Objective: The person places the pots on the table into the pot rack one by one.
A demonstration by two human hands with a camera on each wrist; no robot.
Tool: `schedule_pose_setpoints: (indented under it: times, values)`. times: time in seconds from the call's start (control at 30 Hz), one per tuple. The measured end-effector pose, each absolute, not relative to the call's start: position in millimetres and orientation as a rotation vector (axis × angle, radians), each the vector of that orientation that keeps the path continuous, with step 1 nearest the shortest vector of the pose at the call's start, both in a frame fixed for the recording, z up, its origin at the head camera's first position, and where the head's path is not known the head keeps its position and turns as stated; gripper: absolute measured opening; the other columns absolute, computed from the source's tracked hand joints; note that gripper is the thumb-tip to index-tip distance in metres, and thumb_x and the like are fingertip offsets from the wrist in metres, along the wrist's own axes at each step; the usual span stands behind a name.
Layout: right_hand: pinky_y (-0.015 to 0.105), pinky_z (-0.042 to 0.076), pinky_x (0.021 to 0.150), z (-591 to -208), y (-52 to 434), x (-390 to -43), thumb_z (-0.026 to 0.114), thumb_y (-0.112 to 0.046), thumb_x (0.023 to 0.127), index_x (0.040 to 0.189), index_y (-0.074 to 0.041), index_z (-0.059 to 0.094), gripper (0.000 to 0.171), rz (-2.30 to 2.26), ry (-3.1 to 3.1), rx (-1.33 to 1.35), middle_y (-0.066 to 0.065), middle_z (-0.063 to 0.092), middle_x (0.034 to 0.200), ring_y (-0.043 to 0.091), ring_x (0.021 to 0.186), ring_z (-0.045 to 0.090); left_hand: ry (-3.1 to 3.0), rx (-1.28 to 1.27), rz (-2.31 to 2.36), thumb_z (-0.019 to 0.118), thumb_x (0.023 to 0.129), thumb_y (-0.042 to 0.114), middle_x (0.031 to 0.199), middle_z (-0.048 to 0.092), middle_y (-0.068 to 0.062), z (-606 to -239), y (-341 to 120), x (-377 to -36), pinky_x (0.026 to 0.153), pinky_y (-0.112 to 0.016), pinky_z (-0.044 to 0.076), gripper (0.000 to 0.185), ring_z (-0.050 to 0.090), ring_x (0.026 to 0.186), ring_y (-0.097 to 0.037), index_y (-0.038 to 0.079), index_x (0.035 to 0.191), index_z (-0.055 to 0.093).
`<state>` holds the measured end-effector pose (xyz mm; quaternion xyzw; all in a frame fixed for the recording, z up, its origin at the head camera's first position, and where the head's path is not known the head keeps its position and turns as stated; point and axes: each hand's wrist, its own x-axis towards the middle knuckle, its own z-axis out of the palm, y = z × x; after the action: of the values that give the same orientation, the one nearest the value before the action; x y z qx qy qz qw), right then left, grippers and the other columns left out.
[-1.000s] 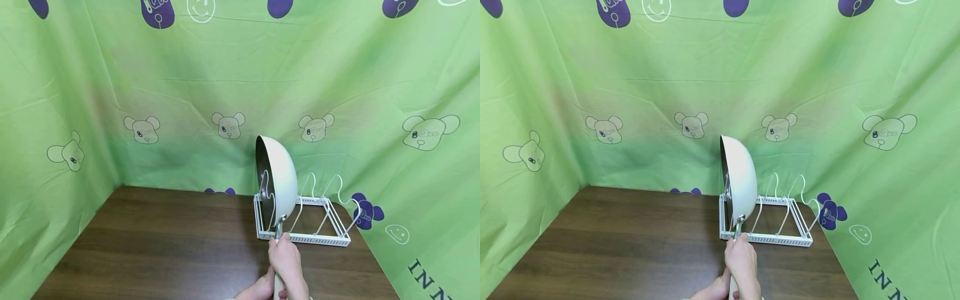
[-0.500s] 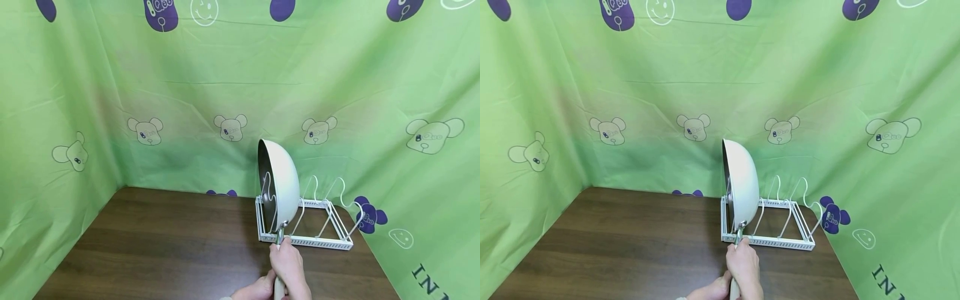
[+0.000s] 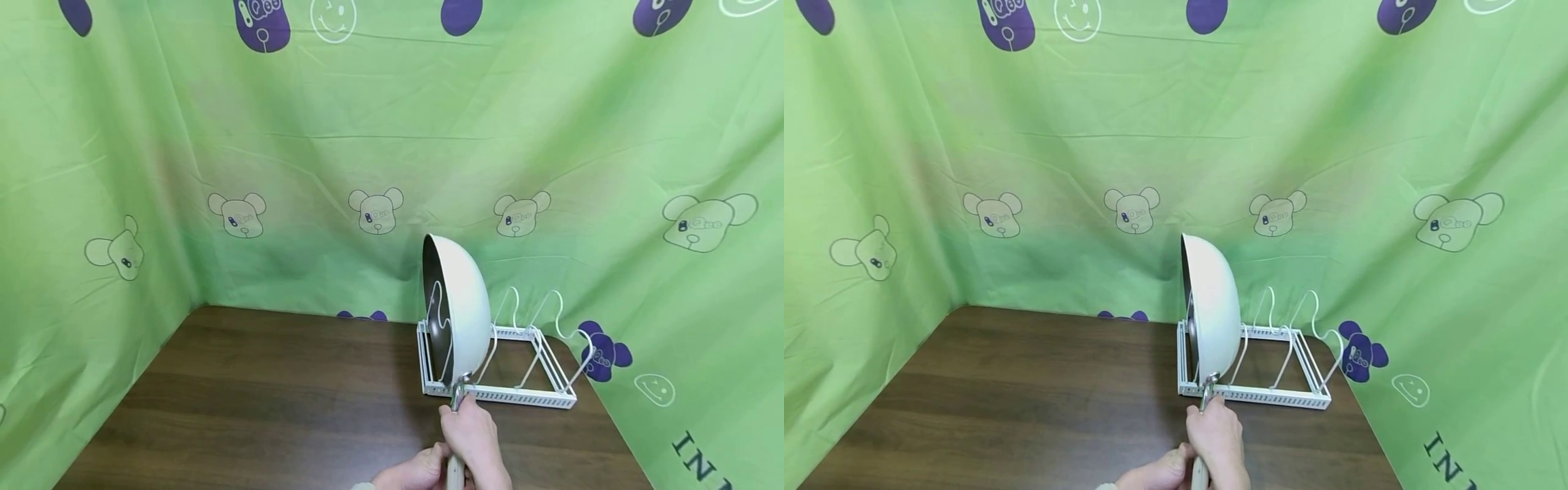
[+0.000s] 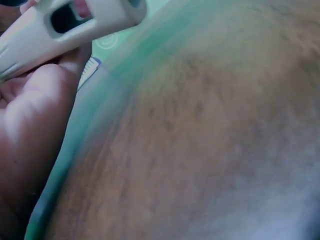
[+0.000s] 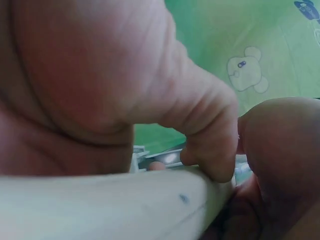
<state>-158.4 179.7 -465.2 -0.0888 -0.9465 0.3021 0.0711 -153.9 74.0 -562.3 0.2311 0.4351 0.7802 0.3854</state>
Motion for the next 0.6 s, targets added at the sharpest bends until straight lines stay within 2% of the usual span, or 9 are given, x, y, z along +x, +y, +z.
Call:
schedule_pose_setpoints:
  times: [0.03, 0.13, 0.23, 0.27, 0.4, 0.47, 0.6]
  values:
    - [0.058, 0.049, 0.069, -466.1, 180.2, -158.1, 0.063, -0.022, 0.088, 0.086, -0.001, 0.053, 0.022, 0.912, -2.852, -0.273, 0.029, 0.068, 0.087, 0.050, 0.081, 0.065, 1.094, 0.588, 1.989, 0.037, 0.101, 0.016, 0.087, 0.062, 0.012, -562.5, 74.2, -154.0, 0.078, -0.014, 0.048, 0.022, 0.056, 0.081, 0.001, 0.005, 0.101, 0.056]
    - [0.058, 0.049, 0.069, -469.0, 181.1, -158.0, 0.062, -0.022, 0.087, 0.084, -0.003, 0.053, 0.021, 0.912, -2.867, -0.286, 0.028, 0.068, 0.087, 0.049, 0.080, 0.065, 1.134, 0.624, 1.979, 0.038, 0.101, 0.015, 0.087, 0.063, 0.012, -563.8, 73.7, -153.6, 0.078, -0.015, 0.048, 0.039, 0.057, 0.081, 0.002, -0.023, 0.105, 0.048]
    - [0.057, 0.049, 0.068, -469.5, 181.3, -157.7, 0.062, -0.022, 0.087, 0.081, -0.005, 0.053, 0.021, 0.919, -2.871, -0.289, 0.026, 0.068, 0.085, 0.047, 0.078, 0.065, 1.140, 0.654, 1.978, 0.037, 0.101, 0.013, 0.086, 0.062, 0.012, -563.6, 73.6, -153.1, 0.078, -0.014, 0.048, 0.049, 0.057, 0.081, 0.002, -0.035, 0.112, 0.033]
    - [0.057, 0.049, 0.068, -469.4, 181.3, -157.6, 0.062, -0.022, 0.087, 0.081, -0.005, 0.053, 0.021, 0.920, -2.871, -0.287, 0.025, 0.068, 0.085, 0.047, 0.077, 0.065, 1.139, 0.665, 1.979, 0.036, 0.100, 0.013, 0.086, 0.062, 0.012, -563.7, 73.3, -152.9, 0.078, -0.014, 0.048, 0.052, 0.057, 0.081, 0.002, -0.036, 0.115, 0.029]
    - [0.055, 0.049, 0.066, -468.8, 181.2, -157.2, 0.062, -0.022, 0.088, 0.079, -0.007, 0.052, 0.020, 0.936, -2.878, -0.284, 0.022, 0.067, 0.082, 0.044, 0.075, 0.065, 1.127, 0.713, 1.976, 0.034, 0.102, 0.013, 0.086, 0.059, 0.007, -563.8, 70.9, -152.5, 0.077, -0.015, 0.048, 0.052, 0.057, 0.080, 0.001, -0.038, 0.110, 0.028]
    - [0.055, 0.049, 0.065, -468.2, 181.3, -157.2, 0.062, -0.022, 0.088, 0.080, -0.006, 0.052, 0.020, 0.933, -2.889, -0.280, 0.021, 0.067, 0.080, 0.043, 0.074, 0.065, 1.137, 0.728, 1.968, 0.035, 0.103, 0.016, 0.087, 0.058, 0.001, -563.4, 70.2, -152.6, 0.076, -0.015, 0.048, 0.056, 0.057, 0.080, 0.001, -0.039, 0.111, 0.027]
    - [0.055, 0.049, 0.065, -467.0, 181.6, -157.7, 0.061, -0.023, 0.089, 0.082, -0.005, 0.052, 0.021, 0.920, -2.910, -0.266, 0.020, 0.066, 0.080, 0.040, 0.072, 0.063, 1.143, 0.684, 1.950, 0.038, 0.104, 0.025, 0.086, 0.059, 0.001, -562.3, 71.1, -153.2, 0.075, -0.015, 0.049, 0.064, 0.058, 0.081, 0.000, -0.037, 0.114, 0.027]
